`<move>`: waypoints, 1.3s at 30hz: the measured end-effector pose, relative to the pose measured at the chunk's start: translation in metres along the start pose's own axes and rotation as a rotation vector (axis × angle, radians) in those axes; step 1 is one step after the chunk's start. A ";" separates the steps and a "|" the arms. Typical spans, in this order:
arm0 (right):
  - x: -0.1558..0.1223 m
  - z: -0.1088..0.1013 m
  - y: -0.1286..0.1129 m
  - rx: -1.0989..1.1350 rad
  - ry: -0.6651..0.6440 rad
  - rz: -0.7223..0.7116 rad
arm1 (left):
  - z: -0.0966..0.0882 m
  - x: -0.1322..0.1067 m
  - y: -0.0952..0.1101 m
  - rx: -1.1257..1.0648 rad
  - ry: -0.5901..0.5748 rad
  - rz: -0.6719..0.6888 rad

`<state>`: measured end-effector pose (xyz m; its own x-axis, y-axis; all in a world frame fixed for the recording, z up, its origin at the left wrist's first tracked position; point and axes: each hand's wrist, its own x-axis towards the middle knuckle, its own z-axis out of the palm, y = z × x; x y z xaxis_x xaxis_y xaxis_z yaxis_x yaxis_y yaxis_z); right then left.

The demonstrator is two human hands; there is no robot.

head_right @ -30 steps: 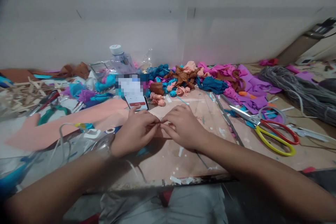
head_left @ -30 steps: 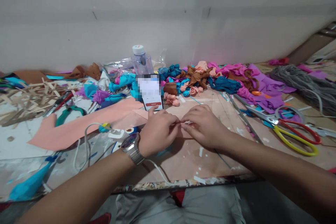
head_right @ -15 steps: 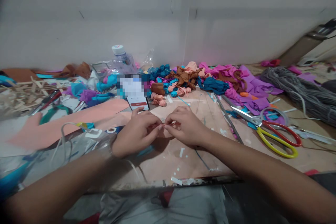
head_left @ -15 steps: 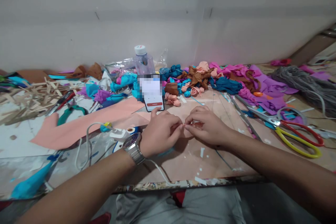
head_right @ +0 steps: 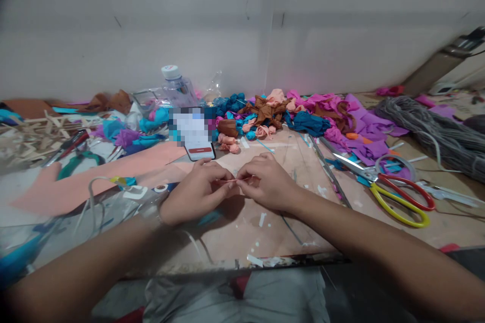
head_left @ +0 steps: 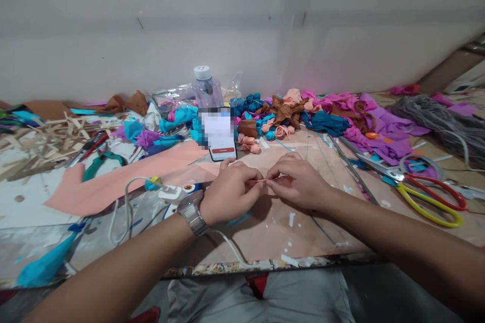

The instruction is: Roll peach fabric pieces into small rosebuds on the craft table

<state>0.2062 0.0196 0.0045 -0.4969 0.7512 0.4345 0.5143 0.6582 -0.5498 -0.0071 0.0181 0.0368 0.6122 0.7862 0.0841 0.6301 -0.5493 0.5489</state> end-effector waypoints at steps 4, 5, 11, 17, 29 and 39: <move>-0.001 -0.001 0.001 -0.028 0.024 -0.050 | -0.001 0.001 0.000 -0.020 0.010 -0.014; -0.001 -0.002 0.001 -0.034 0.028 -0.066 | -0.002 0.001 0.000 -0.021 0.013 -0.017; -0.001 -0.007 -0.004 -0.097 -0.001 -0.128 | -0.004 0.001 0.001 -0.018 0.017 -0.025; 0.000 -0.008 -0.007 -0.152 0.021 -0.171 | -0.005 0.001 0.002 -0.109 0.016 -0.015; -0.001 -0.007 -0.007 -0.164 0.001 -0.152 | -0.003 0.002 0.000 -0.102 0.019 -0.037; 0.003 0.002 -0.007 0.382 -0.022 0.231 | 0.000 -0.002 0.002 0.133 0.083 0.071</move>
<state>0.2000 0.0176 0.0086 -0.4163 0.8723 0.2564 0.3203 0.4046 -0.8565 -0.0073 0.0152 0.0371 0.6191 0.7620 0.1900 0.6477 -0.6322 0.4252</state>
